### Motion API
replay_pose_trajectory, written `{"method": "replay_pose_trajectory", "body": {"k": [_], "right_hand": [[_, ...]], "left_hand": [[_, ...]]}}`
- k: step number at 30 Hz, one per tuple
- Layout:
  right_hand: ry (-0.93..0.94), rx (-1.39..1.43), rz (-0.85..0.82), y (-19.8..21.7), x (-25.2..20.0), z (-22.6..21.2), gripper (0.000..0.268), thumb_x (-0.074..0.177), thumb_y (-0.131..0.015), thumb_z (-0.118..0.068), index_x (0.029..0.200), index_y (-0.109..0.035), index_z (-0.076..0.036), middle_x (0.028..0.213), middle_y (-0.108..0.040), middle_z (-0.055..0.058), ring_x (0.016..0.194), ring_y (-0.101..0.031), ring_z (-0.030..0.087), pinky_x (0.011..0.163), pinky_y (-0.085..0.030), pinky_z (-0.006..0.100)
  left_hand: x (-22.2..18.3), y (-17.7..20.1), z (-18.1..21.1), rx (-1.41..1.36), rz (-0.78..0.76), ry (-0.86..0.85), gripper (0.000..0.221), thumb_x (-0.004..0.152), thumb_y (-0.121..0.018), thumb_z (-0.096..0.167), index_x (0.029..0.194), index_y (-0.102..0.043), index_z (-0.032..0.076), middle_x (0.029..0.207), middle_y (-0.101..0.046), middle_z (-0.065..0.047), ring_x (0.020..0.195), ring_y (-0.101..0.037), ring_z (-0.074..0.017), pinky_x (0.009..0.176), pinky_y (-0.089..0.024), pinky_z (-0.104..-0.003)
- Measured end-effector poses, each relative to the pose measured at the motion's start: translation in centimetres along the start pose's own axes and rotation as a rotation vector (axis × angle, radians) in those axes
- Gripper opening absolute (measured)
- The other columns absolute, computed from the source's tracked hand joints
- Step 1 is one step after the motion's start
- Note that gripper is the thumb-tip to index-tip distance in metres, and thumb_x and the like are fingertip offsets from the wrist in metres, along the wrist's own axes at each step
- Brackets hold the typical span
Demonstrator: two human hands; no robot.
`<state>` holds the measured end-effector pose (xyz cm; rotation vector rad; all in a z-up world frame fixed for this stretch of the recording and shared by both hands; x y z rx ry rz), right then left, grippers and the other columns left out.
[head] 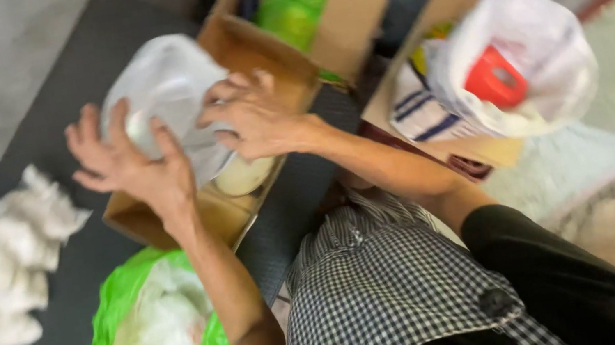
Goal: Weigh white fibrous material and white powder on a scale and portion them into plastic bags.
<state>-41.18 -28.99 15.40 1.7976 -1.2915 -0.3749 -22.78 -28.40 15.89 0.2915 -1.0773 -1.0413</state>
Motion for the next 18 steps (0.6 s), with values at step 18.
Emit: {"method": "replay_pose_trajectory", "body": {"k": [18], "right_hand": [[-0.406, -0.077, 0.144, 21.2, -38.2, 20.9, 0.035, 0.089, -0.072, -0.018, 0.119, -0.070, 0.000, 0.105, -0.072, 0.019, 0.101, -0.068, 0.033, 0.087, -0.054, 0.042]], "left_hand": [[-17.2, -16.3, 24.4, -0.486, -0.343, -0.070, 0.041, 0.102, -0.066, 0.032, 0.138, -0.060, 0.013, 0.136, -0.062, -0.010, 0.131, -0.054, -0.0310, 0.117, -0.026, -0.058]]}}
Point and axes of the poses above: each hand's wrist, its own x-axis towards the middle knuckle, its own y-axis out of the back of the hand, z = x × y, the point moved 2 cm from there along x, towards the middle knuckle
